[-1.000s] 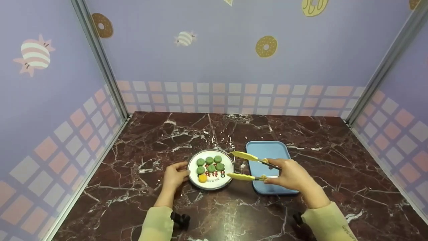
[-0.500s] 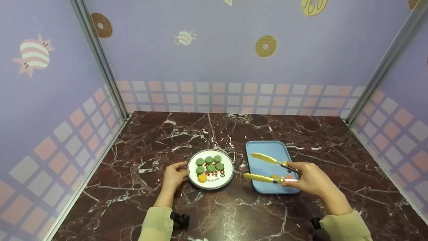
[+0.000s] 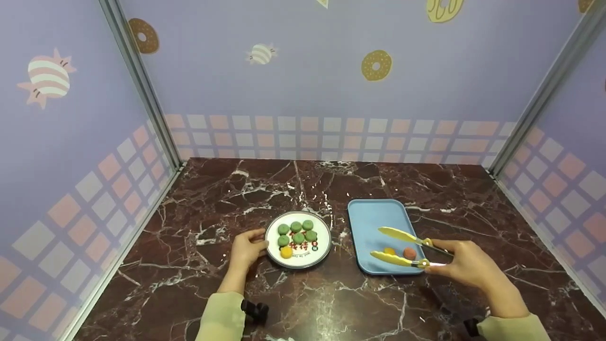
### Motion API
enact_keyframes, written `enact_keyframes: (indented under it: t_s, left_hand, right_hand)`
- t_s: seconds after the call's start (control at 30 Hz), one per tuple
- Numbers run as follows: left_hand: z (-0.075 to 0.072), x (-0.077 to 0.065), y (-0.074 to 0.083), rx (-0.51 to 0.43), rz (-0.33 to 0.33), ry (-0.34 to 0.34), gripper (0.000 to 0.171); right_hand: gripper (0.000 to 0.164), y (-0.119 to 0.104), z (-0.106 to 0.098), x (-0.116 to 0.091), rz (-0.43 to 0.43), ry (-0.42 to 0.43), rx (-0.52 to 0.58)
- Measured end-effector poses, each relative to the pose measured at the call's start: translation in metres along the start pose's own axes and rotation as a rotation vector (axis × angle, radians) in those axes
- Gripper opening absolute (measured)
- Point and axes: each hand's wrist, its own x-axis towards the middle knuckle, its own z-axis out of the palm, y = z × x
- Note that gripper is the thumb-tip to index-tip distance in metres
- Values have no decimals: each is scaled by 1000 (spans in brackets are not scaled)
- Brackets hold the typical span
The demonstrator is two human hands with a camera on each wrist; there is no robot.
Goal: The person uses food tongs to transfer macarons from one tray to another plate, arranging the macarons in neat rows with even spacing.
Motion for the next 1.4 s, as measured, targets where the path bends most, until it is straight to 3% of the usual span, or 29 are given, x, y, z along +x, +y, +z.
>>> enact_keyframes:
  t_s: [0.47, 0.8, 1.03, 1.2, 1.4]
  left_hand:
    - [-1, 0, 0, 32, 8, 0, 42]
    - [-1, -1, 2, 51, 12, 6, 42]
    - [0, -2, 3, 37, 10, 7, 42]
    - [-2, -5, 4, 36, 43, 14, 40]
    - [-2, -3, 2, 35, 16, -2, 42]
  right_hand:
    - [73, 9, -12, -15, 114, -121, -31]
    - [71, 5, -15, -7, 88, -149, -101]
    - [68, 5, -16, -5, 84, -170, -97]
    - [67, 5, -17, -4, 99, -182, -94]
    - [65, 5, -16, -5, 97, -176, -81]
